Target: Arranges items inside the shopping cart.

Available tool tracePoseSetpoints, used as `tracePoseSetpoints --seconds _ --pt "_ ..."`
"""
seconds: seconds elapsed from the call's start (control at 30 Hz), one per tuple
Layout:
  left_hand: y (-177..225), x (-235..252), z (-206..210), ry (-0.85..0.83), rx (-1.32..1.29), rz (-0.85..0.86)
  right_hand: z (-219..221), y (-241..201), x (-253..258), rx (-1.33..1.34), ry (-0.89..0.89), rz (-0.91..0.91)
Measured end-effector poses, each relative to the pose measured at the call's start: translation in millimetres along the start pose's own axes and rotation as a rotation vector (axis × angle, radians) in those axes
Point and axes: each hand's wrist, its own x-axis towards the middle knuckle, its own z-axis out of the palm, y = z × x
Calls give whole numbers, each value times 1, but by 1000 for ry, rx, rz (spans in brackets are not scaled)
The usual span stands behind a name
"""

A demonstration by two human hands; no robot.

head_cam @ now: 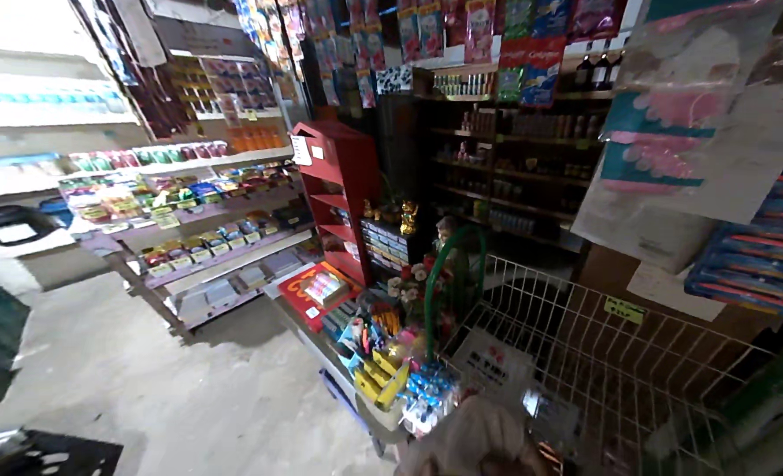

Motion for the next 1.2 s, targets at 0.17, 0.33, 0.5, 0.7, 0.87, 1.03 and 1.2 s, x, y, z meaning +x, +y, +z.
tracePoseSetpoints --seconds 0.17,0.33,0.5,0.7,0.87,1.03,1.2 --pt "17 -5 2 22 413 61 1 -12 -3 -250 39 97" --pt "24 4 1 302 681 -33 -4 -9 -2 -231 126 93" --pt "14 7 -4 366 402 225 -2 -12 3 -234 159 106" --pt "21 5 -24 12 1265 252 -6 -14 18 -350 140 101" --pt "21 3 -24 246 729 221 -30 -20 30 -959 -66 423" --pt "11 16 29 487 -267 -23 -12 1 -4 -487 -204 135" --pt "-12 36 26 -36 177 121 5 11 7 -190 218 -8"
